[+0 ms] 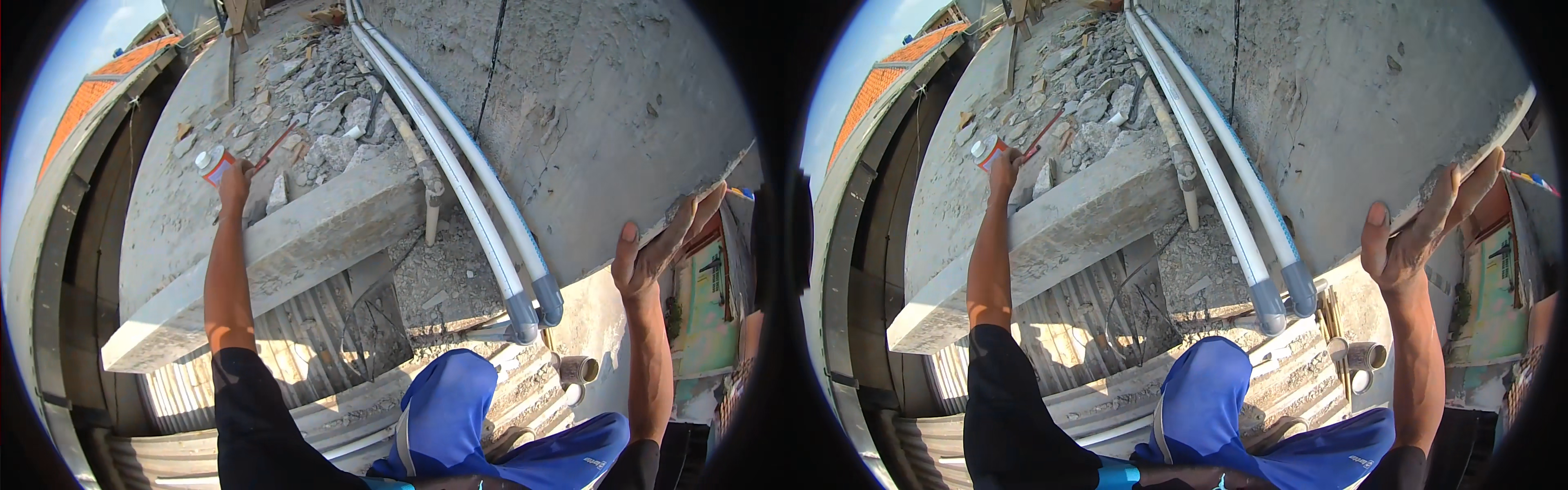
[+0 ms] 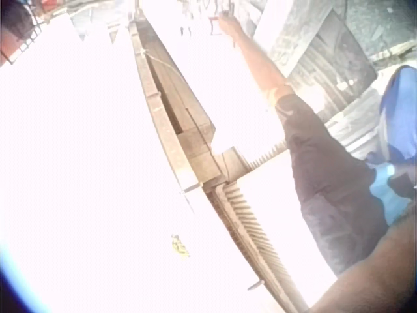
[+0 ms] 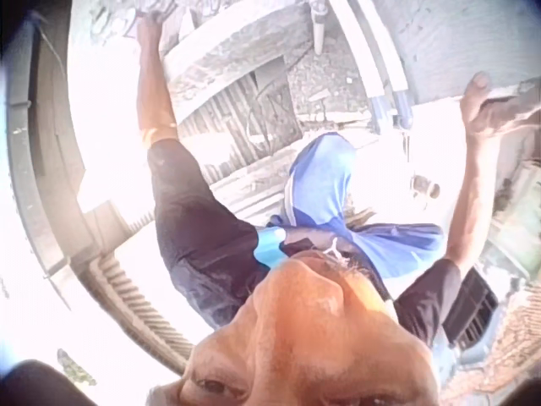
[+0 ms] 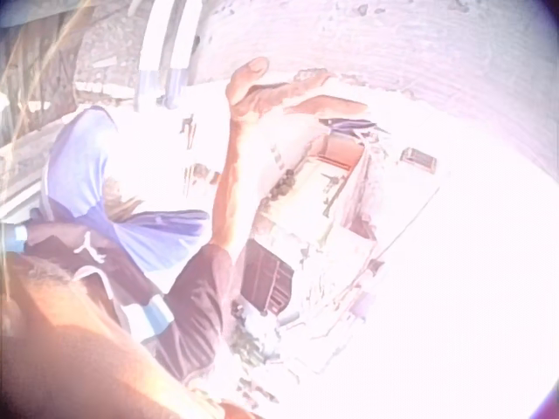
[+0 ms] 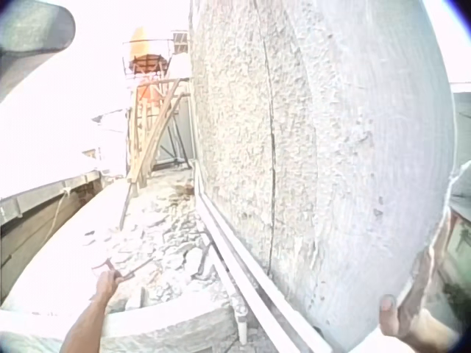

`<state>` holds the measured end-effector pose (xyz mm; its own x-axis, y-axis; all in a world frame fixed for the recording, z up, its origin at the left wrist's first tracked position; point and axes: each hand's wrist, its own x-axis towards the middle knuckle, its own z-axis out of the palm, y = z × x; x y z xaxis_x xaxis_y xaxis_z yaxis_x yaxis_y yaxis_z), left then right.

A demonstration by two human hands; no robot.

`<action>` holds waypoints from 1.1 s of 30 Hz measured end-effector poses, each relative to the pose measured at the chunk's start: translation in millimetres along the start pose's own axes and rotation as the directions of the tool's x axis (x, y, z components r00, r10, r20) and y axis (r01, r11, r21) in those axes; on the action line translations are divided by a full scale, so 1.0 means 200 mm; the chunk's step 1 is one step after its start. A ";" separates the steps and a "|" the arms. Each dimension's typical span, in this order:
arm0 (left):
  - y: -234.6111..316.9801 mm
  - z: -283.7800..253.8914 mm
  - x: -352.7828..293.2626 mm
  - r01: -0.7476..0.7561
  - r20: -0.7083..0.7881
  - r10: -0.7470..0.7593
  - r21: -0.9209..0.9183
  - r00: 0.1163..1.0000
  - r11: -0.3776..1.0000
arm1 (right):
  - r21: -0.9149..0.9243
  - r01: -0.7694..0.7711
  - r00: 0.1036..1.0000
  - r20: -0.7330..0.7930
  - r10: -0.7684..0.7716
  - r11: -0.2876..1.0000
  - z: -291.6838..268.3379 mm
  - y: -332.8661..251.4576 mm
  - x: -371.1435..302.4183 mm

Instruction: The person handles a curved PVC pipe, sands its surface using sandpaper, and attaches pipe fittings to connect the pipe onto the building's plumbing framework.

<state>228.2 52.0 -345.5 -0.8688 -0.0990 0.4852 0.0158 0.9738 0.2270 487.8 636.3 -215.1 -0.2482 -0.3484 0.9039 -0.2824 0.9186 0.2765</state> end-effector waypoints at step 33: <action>2.00 -0.58 -1.19 0.221 0.237 -0.109 -0.525 0.966 0.822 | -0.380 -0.912 -0.319 0.414 0.853 -0.156 -1.55 -0.27 -2.66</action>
<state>498.0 441.4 -271.9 -0.9576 -0.1530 0.2440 0.0805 0.6712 0.7369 922.6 829.9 -608.5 -0.5450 0.8173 -0.1873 0.6228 0.2450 -0.7430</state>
